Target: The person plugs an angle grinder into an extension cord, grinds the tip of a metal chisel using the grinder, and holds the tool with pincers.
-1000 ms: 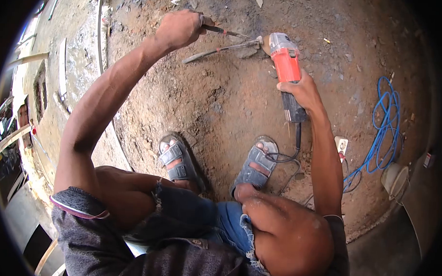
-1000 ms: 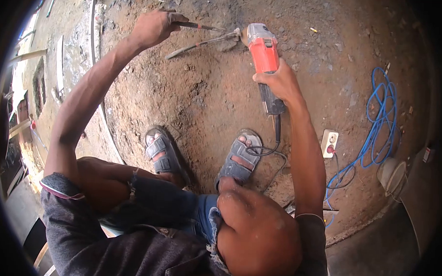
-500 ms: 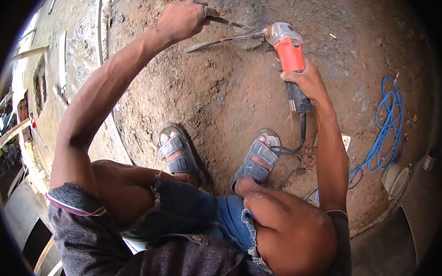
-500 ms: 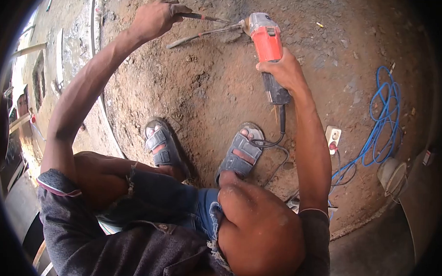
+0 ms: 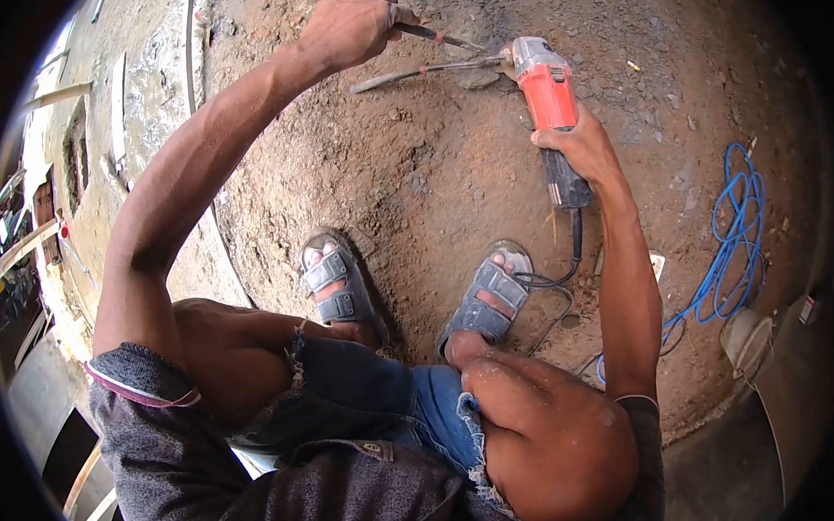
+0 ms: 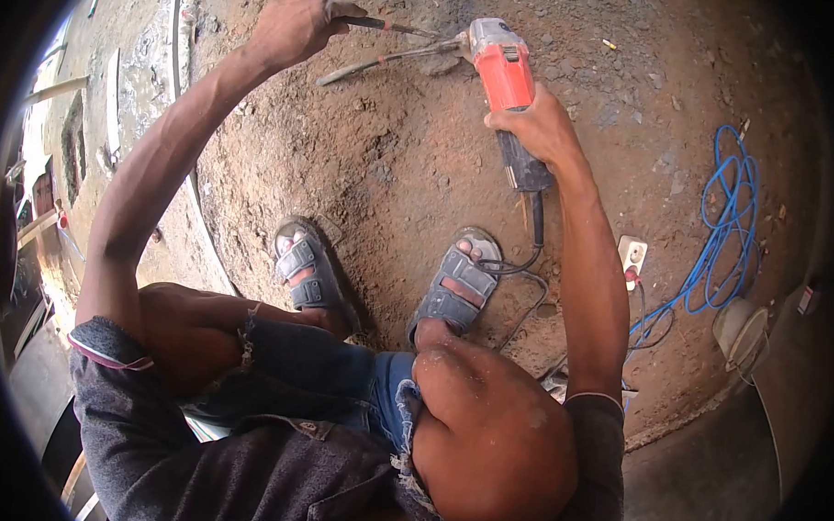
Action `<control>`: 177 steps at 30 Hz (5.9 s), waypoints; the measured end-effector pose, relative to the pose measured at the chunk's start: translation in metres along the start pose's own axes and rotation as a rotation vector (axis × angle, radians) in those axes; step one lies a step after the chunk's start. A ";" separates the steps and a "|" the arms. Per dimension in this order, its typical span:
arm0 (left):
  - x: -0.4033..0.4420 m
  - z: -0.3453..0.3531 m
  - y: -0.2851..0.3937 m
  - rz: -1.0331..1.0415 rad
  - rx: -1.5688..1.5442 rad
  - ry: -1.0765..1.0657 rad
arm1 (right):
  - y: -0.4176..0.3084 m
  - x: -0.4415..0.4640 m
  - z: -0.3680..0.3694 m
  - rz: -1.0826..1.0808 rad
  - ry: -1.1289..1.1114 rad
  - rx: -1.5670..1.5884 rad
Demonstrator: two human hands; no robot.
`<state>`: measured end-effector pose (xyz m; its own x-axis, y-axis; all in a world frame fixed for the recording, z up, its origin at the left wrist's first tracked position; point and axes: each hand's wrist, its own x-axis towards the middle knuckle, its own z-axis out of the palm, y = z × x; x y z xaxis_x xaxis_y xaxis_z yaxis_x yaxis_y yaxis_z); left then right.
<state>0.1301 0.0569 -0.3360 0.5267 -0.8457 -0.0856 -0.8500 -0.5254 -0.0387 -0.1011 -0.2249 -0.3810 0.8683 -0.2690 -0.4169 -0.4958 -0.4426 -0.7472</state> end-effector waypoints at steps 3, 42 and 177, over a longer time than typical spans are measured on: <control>0.000 -0.002 0.002 -0.021 0.018 -0.039 | -0.005 -0.002 -0.003 -0.007 -0.005 -0.029; -0.006 -0.004 0.007 -0.002 0.015 0.014 | -0.018 -0.001 -0.009 0.023 -0.051 -0.075; 0.005 -0.023 -0.004 -0.044 -0.224 -0.098 | -0.016 -0.018 -0.004 0.013 -0.046 0.000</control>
<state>0.1365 0.0528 -0.3137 0.5506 -0.8140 -0.1850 -0.7963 -0.5787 0.1763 -0.1091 -0.2168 -0.3595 0.8617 -0.2354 -0.4496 -0.5069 -0.4397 -0.7414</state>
